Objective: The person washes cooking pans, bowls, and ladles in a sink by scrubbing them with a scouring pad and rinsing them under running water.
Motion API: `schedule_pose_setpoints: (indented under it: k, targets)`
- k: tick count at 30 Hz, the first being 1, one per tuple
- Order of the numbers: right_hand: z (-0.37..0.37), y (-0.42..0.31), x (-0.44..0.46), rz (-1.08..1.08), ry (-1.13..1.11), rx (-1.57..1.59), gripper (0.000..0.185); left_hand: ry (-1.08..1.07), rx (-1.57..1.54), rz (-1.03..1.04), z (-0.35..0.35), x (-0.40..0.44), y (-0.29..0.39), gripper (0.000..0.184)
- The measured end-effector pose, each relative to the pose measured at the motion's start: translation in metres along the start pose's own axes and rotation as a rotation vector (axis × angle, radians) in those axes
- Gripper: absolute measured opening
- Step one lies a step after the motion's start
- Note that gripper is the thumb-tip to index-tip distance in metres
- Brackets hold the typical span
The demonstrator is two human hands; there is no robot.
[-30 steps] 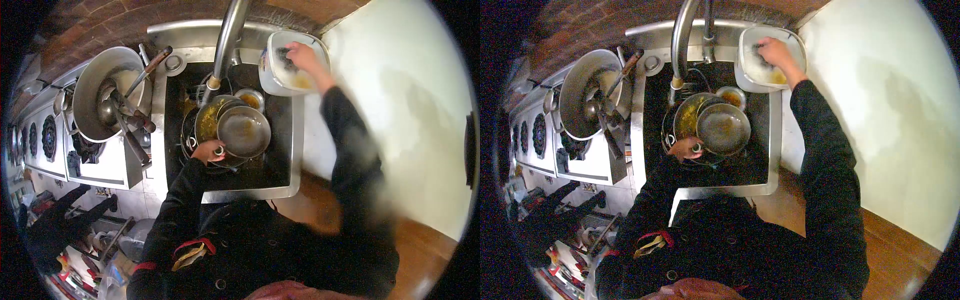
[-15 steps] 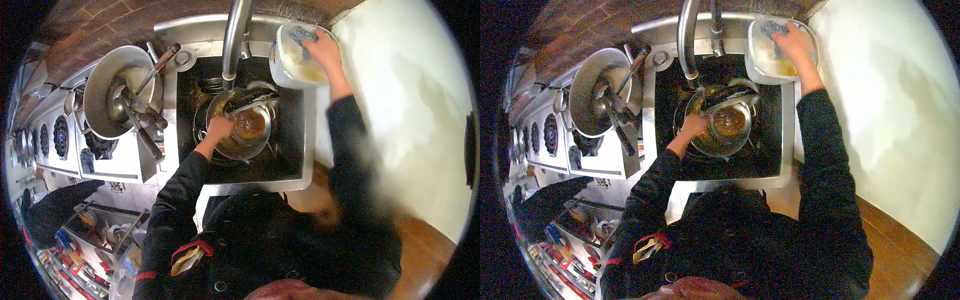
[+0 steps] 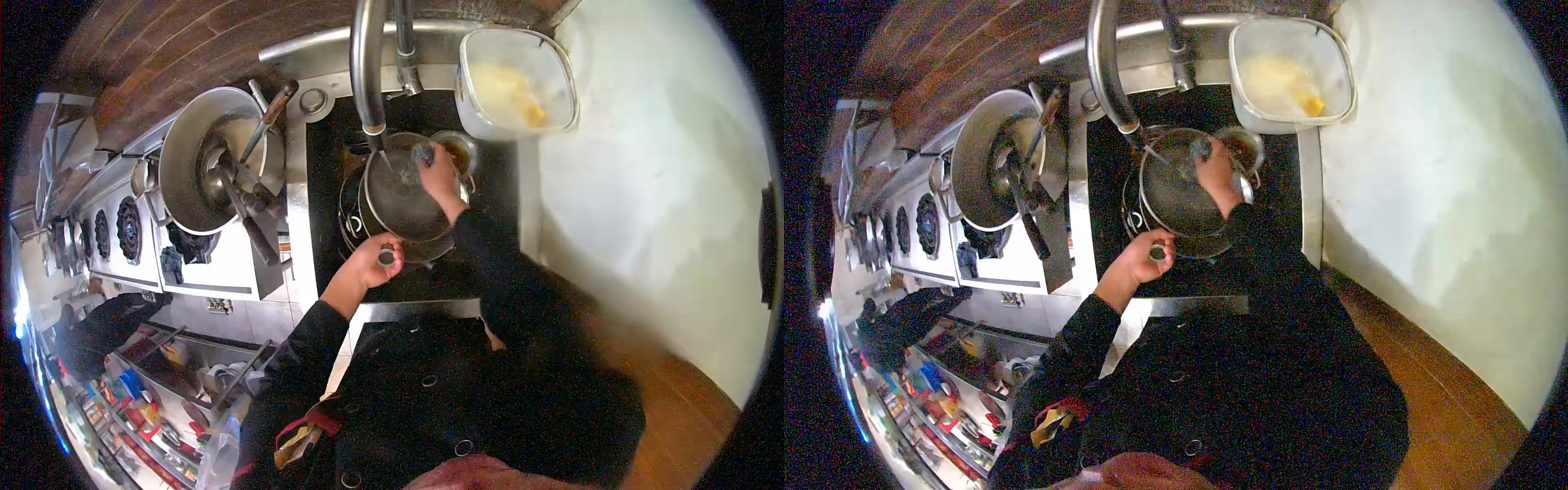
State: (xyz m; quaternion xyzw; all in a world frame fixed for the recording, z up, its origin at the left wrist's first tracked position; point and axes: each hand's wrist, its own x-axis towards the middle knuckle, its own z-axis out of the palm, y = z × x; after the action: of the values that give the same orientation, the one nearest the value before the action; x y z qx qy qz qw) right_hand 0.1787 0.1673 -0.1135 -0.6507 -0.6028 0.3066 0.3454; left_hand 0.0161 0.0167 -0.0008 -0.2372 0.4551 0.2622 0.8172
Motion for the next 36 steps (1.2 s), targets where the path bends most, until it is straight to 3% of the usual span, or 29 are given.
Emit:
schedule_pose_setpoints:
  k: [2, 4, 6, 8, 9, 10, 12, 14, 16, 17, 18, 20, 21, 23, 24, 25, 26, 28, 29, 30, 32, 34, 36]
  targets:
    - [0.019, -0.033, -0.017, -0.109, -0.060, 0.091, 0.037, 0.017, 0.080, 0.016, -0.003, 0.006, -0.006, 0.010]
    - [0.030, -0.047, -0.055, -0.225, -0.326, 0.185, 0.037, 0.180, 0.305, 0.200, 0.004, 0.005, 0.002, 0.013]
    - [0.015, -0.025, -0.088, -0.346, -0.604, 0.217, 0.038, 0.069, 0.166, 0.182, -0.029, 0.012, 0.017, 0.012]
    - [-0.001, 0.032, -0.070, -0.510, -0.536, -0.152, 0.036, -0.012, 0.101, 0.105, -0.051, -0.002, 0.009, 0.012]
    - [-0.006, 0.025, -0.053, -0.323, -0.411, -0.188, 0.035, 0.064, 0.195, 0.102, -0.042, -0.016, -0.002, 0.011]
    - [-0.012, 0.015, -0.036, -0.133, -0.287, -0.201, 0.035, 0.145, 0.293, 0.086, -0.030, -0.028, -0.018, 0.011]
    - [0.012, -0.026, -0.038, -0.241, -0.048, 0.075, 0.040, 0.106, 0.286, 0.083, -0.026, -0.017, -0.029, 0.010]
    - [0.003, -0.077, -0.066, -0.359, -0.344, 0.199, 0.048, -0.022, 0.169, 0.106, -0.026, 0.002, -0.019, 0.010]
    - [-0.001, -0.054, -0.087, -0.480, -0.630, 0.197, 0.047, -0.060, -0.017, 0.203, -0.033, -0.004, 0.000, 0.009]
    - [-0.021, -0.038, -0.082, -0.462, -0.708, 0.105, 0.045, -0.119, -0.054, 0.154, -0.043, -0.014, 0.002, 0.009]
    - [-0.012, 0.000, -0.064, -0.476, -0.709, -0.143, 0.042, -0.177, -0.093, 0.110, -0.049, -0.024, -0.001, 0.010]
    - [-0.028, -0.018, -0.029, -0.184, -0.453, -0.139, 0.039, 0.032, 0.122, 0.136, -0.026, -0.049, -0.024, 0.013]
    - [-0.021, -0.026, -0.033, -0.177, -0.449, -0.135, 0.039, 0.103, 0.186, 0.144, -0.010, -0.053, -0.030, 0.013]
    - [0.009, -0.056, -0.038, -0.263, -0.275, 0.099, 0.038, 0.051, 0.226, 0.154, -0.022, -0.022, -0.020, 0.013]
    - [0.013, -0.065, -0.051, -0.311, -0.401, 0.228, 0.036, 0.001, 0.267, 0.163, -0.024, -0.011, -0.012, 0.013]
    - [0.015, -0.051, -0.061, -0.366, -0.508, 0.209, 0.035, 0.057, 0.173, 0.245, -0.008, -0.021, -0.006, 0.012]
    - [0.011, -0.035, -0.067, -0.421, -0.619, 0.189, 0.033, -0.036, 0.101, 0.261, -0.013, -0.023, 0.004, 0.010]
    - [-0.023, -0.012, -0.033, -0.384, -0.681, -0.268, 0.030, -0.051, 0.002, 0.149, -0.027, -0.032, 0.007, 0.009]
    - [-0.035, -0.017, -0.013, -0.192, -0.605, -0.238, 0.029, -0.032, 0.097, 0.145, -0.027, -0.034, -0.002, 0.010]
    - [-0.036, -0.031, 0.001, -0.156, -0.378, -0.198, 0.029, -0.008, 0.196, 0.133, -0.026, -0.034, -0.012, 0.011]
    - [-0.013, -0.058, -0.006, -0.235, -0.171, 0.124, 0.031, 0.000, 0.222, 0.111, -0.015, -0.025, -0.020, 0.012]
    - [-0.005, -0.064, -0.038, -0.453, -0.496, 0.090, 0.037, 0.075, 0.261, 0.190, -0.002, -0.023, -0.012, 0.012]
    - [-0.017, -0.031, -0.054, -0.704, -0.612, -0.101, 0.039, -0.059, 0.038, 0.174, -0.024, -0.023, 0.000, 0.012]
